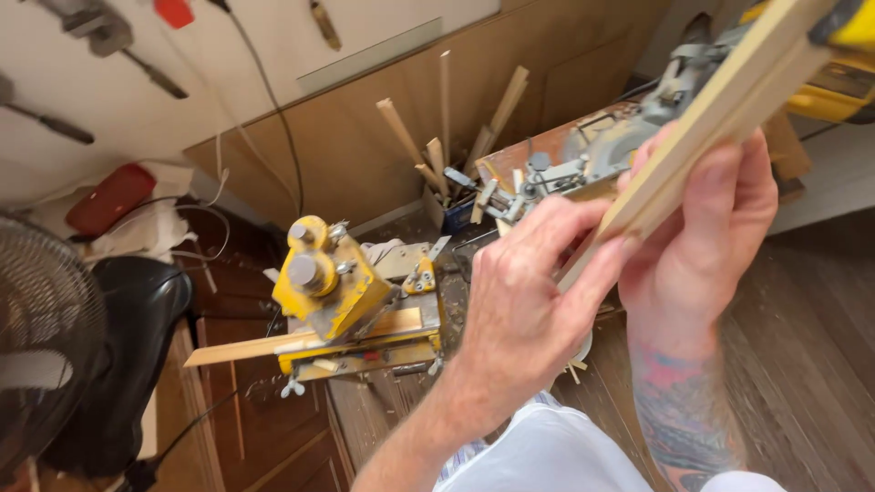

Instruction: Aligning wooden strips, securing them with a clamp, and feeding them through a woodworking machine

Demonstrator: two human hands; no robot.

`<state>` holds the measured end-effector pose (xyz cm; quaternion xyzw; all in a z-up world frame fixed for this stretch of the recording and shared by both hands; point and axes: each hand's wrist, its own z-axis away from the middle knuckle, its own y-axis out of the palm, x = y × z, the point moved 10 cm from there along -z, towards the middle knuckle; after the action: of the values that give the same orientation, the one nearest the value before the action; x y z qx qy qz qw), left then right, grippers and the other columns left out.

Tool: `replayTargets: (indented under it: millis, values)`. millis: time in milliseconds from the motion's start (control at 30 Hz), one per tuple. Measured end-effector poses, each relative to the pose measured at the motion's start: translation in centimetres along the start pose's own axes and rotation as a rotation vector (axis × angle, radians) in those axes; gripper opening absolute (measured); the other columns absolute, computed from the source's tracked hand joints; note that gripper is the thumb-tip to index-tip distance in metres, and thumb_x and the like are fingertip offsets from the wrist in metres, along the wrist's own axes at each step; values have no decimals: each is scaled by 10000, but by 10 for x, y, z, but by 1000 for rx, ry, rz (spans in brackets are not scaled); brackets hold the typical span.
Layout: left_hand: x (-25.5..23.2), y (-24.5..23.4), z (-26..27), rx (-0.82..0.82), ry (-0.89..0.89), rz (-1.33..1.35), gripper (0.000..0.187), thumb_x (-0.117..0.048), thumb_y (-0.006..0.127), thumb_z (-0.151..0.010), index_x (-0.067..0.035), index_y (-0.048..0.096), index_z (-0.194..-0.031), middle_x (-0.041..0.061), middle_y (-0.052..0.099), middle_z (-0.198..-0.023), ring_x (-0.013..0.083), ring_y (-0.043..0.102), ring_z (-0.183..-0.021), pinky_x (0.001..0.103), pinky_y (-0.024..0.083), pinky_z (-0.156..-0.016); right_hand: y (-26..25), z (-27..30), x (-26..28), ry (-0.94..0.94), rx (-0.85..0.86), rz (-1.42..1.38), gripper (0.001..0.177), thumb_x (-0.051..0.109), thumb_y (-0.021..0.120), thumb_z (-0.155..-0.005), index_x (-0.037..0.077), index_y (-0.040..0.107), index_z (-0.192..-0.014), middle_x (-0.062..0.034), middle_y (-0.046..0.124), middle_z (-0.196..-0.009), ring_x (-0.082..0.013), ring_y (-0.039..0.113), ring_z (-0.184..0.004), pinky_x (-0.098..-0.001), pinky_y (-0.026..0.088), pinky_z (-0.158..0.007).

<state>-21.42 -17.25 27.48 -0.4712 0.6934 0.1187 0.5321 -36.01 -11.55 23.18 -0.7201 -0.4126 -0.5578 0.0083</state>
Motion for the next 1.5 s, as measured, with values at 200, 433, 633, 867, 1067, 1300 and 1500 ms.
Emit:
replayTargets:
  millis: [200, 433, 633, 867, 1067, 1300, 1500]
  values:
    - [0, 29, -24, -54, 17, 196, 148, -200, 610, -1010, -87, 658, -1093, 55, 662, -943, 204, 634, -824, 325, 532, -798, -20, -30, 4, 21, -79, -70, 318, 462, 730, -962, 161, 636, -1001, -95, 622, -878, -166, 581, -725, -327, 527, -615]
    - [-15, 43, -51, -52, 30, 282, 209, -255, 638, -970, -101, 679, -1105, 37, 736, -1027, 164, 713, -884, 300, 621, -849, -13, -61, 42, -74, -6, -10, 424, 512, 738, -958, 145, 621, -1132, -47, 563, -1011, -148, 534, -836, -297, 543, -671]
    - [-20, 32, -65, -154, 3, 323, 185, -282, 648, -958, -136, 677, -1068, 8, 709, -950, 130, 713, -825, 272, 614, -719, 11, -83, 38, 7, 163, -67, 388, 498, 789, -929, 184, 565, -976, -18, 468, -819, -127, 480, -728, -294, 465, -644]
    - [-12, 9, -55, -278, -37, 383, 168, -255, 664, -963, -130, 699, -1070, -26, 727, -930, 77, 682, -816, 255, 623, -792, 34, -82, 32, 7, 146, -41, 321, 363, 857, -862, 145, 623, -887, -38, 587, -769, -185, 615, -685, -356, 572, -637]
    - [25, 7, -31, -372, -86, 357, 180, -283, 640, -979, -131, 689, -1061, -23, 703, -944, 104, 651, -807, 264, 588, -750, 55, -70, 18, 11, 305, 176, 287, 392, 768, -947, 148, 629, -1009, 44, 631, -868, -82, 605, -756, -290, 508, -674]
    - [66, 50, 66, -285, -173, 435, 159, -198, 640, -1007, -41, 667, -997, 78, 651, -874, 174, 645, -790, 314, 599, -721, -23, 25, -26, 228, 224, 299, 253, 253, 729, -954, 29, 619, -999, -57, 671, -790, -175, 696, -643, -307, 620, -583]
    - [40, -8, 85, -269, -99, 390, 275, -160, 764, -882, -39, 635, -1093, 113, 672, -1044, 198, 677, -931, 290, 632, -833, -81, 82, -48, 348, 214, 51, 179, 60, 842, -803, 12, 728, -932, -118, 762, -921, -273, 759, -734, -460, 709, -704]
